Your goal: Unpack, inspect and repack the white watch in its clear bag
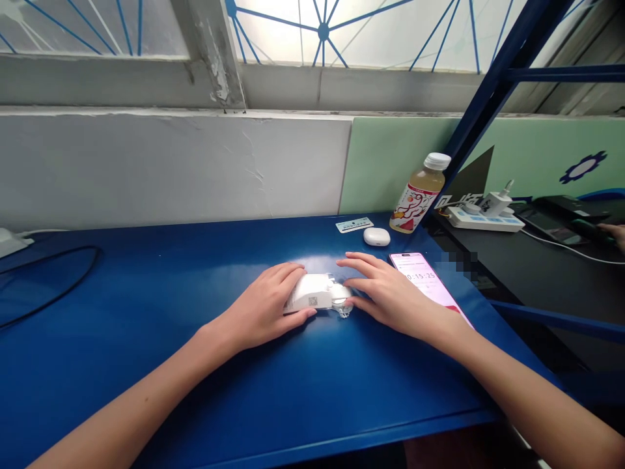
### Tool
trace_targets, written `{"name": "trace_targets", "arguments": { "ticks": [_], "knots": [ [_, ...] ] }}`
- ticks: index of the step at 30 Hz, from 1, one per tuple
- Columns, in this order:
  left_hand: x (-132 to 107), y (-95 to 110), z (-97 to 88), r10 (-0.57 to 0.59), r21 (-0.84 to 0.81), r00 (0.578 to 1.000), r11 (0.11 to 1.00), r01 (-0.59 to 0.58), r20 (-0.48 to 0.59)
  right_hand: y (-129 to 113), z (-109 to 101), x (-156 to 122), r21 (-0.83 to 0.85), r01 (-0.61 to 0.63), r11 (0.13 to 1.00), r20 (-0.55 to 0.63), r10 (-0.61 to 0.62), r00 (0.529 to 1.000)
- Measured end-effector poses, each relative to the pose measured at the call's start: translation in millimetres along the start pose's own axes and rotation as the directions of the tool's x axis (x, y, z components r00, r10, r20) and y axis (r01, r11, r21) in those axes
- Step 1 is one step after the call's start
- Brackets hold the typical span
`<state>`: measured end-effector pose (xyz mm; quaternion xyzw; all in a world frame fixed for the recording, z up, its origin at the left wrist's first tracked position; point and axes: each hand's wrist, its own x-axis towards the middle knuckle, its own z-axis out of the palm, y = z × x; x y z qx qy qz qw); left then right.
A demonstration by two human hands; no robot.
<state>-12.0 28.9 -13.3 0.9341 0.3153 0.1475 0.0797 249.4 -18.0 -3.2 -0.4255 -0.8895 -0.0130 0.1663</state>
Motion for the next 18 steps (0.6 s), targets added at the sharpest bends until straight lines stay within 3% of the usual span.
{"name": "trace_targets", "arguments": {
  "ticks": [7,18],
  "knots": [
    [0,-6,1.9,0.035,-0.013,0.999,0.999,-0.034,0.024,2,-9,-3,0.003,-0.052,0.999,0.072,0.052,0.996],
    [0,7,4.3,0.034,-0.028,0.999,0.999,-0.033,0.021,-7,4,-1,0.158,-0.004,0.987,0.017,0.001,1.0]
  ]
}}
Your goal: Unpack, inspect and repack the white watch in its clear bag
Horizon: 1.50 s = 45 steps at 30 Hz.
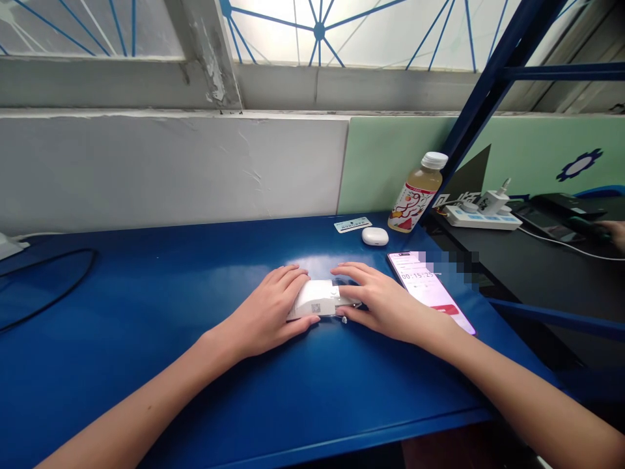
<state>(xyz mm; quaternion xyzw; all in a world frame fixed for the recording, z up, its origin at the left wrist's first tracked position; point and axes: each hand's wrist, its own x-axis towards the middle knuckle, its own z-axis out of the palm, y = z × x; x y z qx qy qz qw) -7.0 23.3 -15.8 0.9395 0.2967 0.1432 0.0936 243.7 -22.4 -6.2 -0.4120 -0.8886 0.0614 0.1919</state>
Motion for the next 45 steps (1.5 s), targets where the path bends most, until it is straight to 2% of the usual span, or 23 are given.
{"name": "trace_targets", "arguments": {
  "ticks": [7,15,21,28,32,36,41,45],
  "knots": [
    [0,-3,-3.0,-0.002,0.023,1.0,1.0,0.002,0.01,-1,-10,-1,-0.077,-0.019,0.997,0.056,0.024,0.998],
    [0,-1,-1.2,-0.005,0.005,1.0,1.0,0.005,0.004,-1,3,0,-0.06,-0.03,0.998,0.014,0.031,0.999],
    [1,-9,-10.3,-0.052,-0.031,0.999,0.998,0.052,0.004,-7,4,2,-0.076,-0.007,0.997,-0.03,0.005,1.0],
    [4,-16,-19.5,-0.173,-0.06,0.985,0.983,0.171,-0.015,3,-7,4,-0.135,-0.137,0.981,-0.102,0.123,0.987],
    [6,-16,-21.0,-0.22,-0.052,0.975,0.975,0.218,-0.042,4,-6,4,-0.137,-0.19,0.972,-0.153,0.168,0.974],
    [5,-18,-22.5,-0.189,-0.03,0.981,0.982,0.188,-0.037,4,0,5,-0.112,-0.219,0.969,-0.245,0.187,0.951],
    [1,-24,-16.8,-0.108,-0.007,0.994,0.994,0.108,-0.004,10,-5,4,-0.09,-0.302,0.949,-0.41,0.241,0.88],
    [0,-22,-8.2,-0.104,-0.017,0.995,0.994,0.104,0.01,12,-11,4,-0.094,-0.341,0.935,-0.483,0.257,0.837]
  ]
}}
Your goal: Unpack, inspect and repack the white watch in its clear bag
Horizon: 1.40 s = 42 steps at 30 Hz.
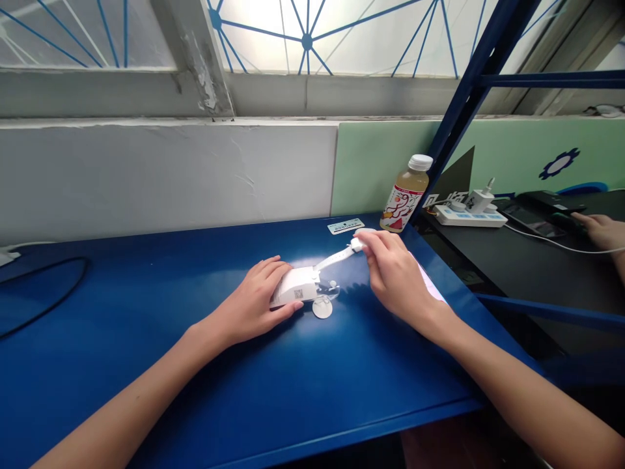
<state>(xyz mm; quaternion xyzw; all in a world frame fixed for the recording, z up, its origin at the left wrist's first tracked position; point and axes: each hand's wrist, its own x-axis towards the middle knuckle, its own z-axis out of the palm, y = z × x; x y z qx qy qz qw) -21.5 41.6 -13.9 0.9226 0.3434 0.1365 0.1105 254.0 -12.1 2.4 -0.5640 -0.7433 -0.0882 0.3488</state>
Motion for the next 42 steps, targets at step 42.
{"name": "trace_targets", "arguments": {
  "ticks": [42],
  "knots": [
    [5,69,-10.6,-0.289,-0.972,0.93,-0.006,0.234,0.226,-77,46,70,0.76,-0.589,-0.275,0.554,-0.202,0.808]
  ]
}}
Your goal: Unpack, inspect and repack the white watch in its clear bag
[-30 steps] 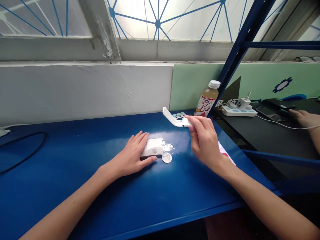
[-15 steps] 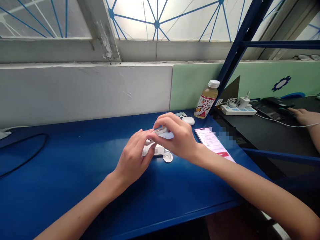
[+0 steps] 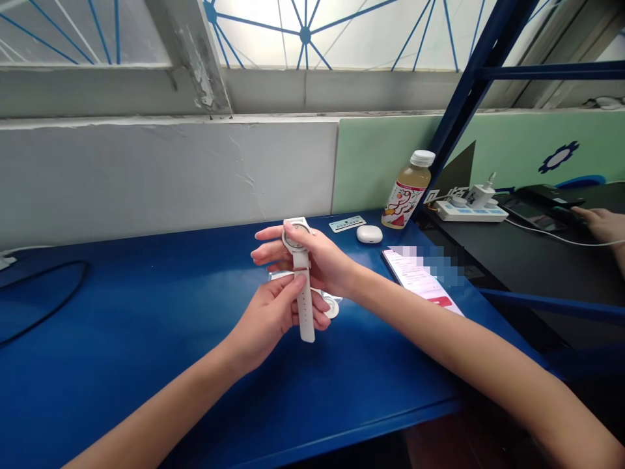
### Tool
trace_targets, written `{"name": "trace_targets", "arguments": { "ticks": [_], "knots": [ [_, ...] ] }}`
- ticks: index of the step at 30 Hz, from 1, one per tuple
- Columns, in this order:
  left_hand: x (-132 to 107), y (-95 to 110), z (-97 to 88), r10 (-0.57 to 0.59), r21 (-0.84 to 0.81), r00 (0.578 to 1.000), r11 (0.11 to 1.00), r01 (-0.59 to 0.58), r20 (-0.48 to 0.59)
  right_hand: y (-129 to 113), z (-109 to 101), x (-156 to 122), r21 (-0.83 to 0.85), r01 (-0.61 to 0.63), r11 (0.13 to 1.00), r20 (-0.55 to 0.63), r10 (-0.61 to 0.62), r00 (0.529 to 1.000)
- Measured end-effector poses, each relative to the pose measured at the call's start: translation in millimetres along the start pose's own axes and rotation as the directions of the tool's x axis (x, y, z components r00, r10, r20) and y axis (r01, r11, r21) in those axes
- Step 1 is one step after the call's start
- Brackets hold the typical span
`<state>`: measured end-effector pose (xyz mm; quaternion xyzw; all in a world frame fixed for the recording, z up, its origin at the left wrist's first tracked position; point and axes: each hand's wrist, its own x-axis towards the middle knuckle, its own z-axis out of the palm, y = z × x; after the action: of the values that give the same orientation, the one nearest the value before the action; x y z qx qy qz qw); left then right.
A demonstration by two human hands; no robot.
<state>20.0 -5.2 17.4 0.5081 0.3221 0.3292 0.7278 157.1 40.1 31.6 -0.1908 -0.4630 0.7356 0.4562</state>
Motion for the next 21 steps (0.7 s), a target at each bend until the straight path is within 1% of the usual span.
{"name": "trace_targets", "arguments": {
  "ticks": [3,5,8,13,17,21],
  "knots": [
    [0.7,-2.2,-1.8,-0.1,-0.098,0.989,0.989,0.111,0.113,3.3,-5.4,-0.7,0.082,-0.041,0.996,0.0,0.041,0.999],
    [0.6,-3.0,-2.3,-0.123,-0.123,0.983,0.983,0.14,0.134,3.3,-6.4,-1.3,0.118,-0.056,0.991,0.011,0.055,0.998],
    [1.1,-4.2,-1.5,-0.132,-0.127,0.986,0.981,0.145,0.102,1.7,-6.5,-1.9,0.14,-0.087,0.986,0.017,0.086,0.996],
    [3.8,-6.5,1.0,-0.128,-0.087,0.991,0.988,0.13,0.027,0.4,-8.5,-2.2,0.135,-0.124,0.983,0.017,0.123,0.992],
    [3.8,-7.3,0.0,-0.119,-0.095,0.993,0.988,0.12,0.018,0.9,-9.6,-2.9,0.102,-0.123,0.987,-0.002,0.124,0.992],
    [2.9,-6.1,-1.1,-0.099,-0.096,0.995,0.99,0.101,0.027,-0.7,-8.5,-3.2,0.111,-0.126,0.986,-0.024,0.13,0.991]
  ]
}}
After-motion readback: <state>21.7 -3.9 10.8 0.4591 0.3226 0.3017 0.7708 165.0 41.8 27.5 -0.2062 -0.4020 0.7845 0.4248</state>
